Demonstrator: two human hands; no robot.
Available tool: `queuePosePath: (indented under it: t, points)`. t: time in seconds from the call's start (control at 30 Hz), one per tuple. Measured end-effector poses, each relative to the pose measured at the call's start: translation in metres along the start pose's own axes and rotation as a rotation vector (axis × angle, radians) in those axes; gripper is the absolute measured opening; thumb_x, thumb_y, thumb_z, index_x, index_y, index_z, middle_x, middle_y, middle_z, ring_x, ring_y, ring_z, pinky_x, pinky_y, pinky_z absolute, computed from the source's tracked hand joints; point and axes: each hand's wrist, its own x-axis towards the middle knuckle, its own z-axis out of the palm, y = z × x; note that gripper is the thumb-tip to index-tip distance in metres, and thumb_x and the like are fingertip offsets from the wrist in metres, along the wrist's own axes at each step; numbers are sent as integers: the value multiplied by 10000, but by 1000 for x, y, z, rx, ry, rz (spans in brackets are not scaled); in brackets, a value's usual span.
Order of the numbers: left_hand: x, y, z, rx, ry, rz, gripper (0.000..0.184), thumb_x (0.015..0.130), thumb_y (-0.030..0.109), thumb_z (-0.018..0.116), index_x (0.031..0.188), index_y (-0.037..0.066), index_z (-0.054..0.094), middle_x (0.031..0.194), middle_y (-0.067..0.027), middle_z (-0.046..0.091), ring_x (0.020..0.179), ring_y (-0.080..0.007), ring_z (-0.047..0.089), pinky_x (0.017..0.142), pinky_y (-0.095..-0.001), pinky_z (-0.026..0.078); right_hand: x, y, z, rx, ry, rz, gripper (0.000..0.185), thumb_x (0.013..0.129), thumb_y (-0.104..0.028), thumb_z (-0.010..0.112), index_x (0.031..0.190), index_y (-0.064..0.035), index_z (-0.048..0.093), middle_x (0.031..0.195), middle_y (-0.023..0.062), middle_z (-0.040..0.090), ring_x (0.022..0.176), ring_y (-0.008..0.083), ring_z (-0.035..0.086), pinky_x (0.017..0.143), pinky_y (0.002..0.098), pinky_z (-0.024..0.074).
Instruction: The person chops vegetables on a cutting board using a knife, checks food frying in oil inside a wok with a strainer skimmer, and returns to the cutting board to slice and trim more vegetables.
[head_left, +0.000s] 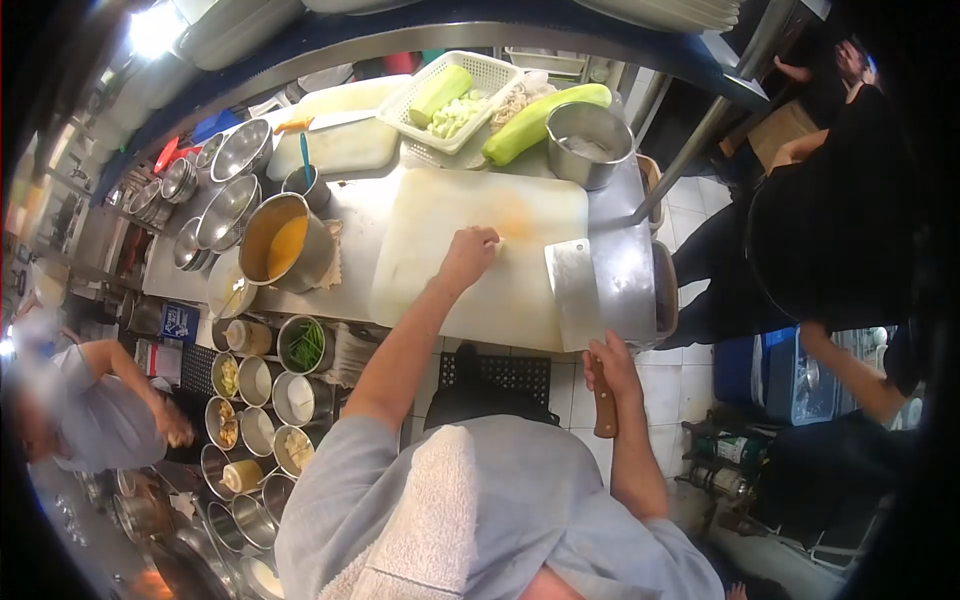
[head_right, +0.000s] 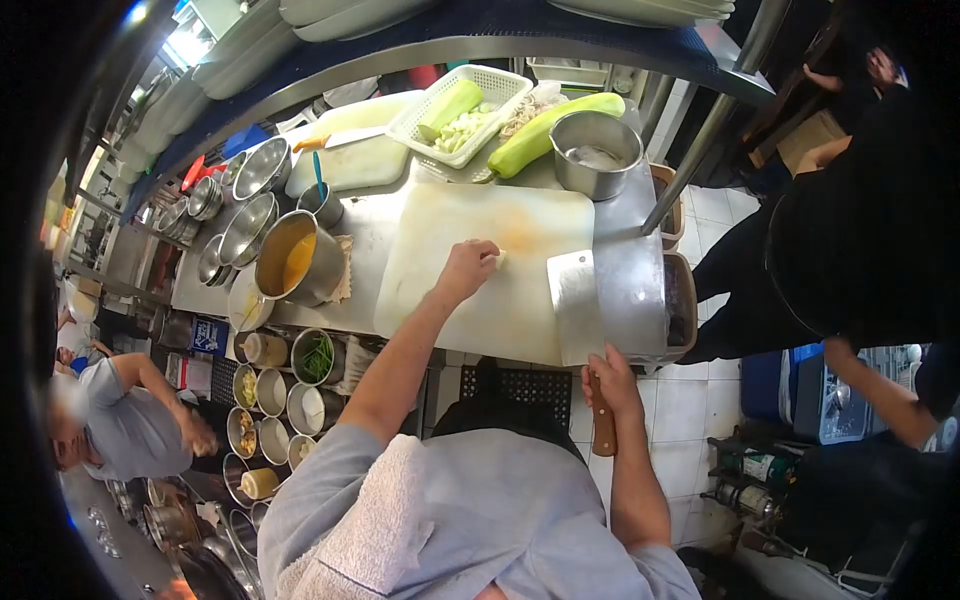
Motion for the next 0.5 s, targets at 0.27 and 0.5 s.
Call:
queuePosePath:
  t: [0.27, 0.5]
  points:
    - [0, 4, 25, 70, 63, -155, 371, 752, 145, 725, 1074, -14, 633, 928, -228, 678, 918, -384, 656, 860, -444, 531, 1, 10, 1, -6, -15, 7, 161, 1001, -191, 495, 1126, -91, 511, 673, 36, 534, 470, 136, 511, 405, 305, 444]
    - [19, 9, 39, 369, -136, -216, 290, 819, 136, 606, 1054, -35, 612, 1000, -238, 670, 988, -394, 639, 881, -464, 521, 0, 5, 8, 1, 18, 35, 189, 962, -177, 525, 1120, -76, 498, 685, 46, 530, 461, 159, 505, 393, 315, 431]
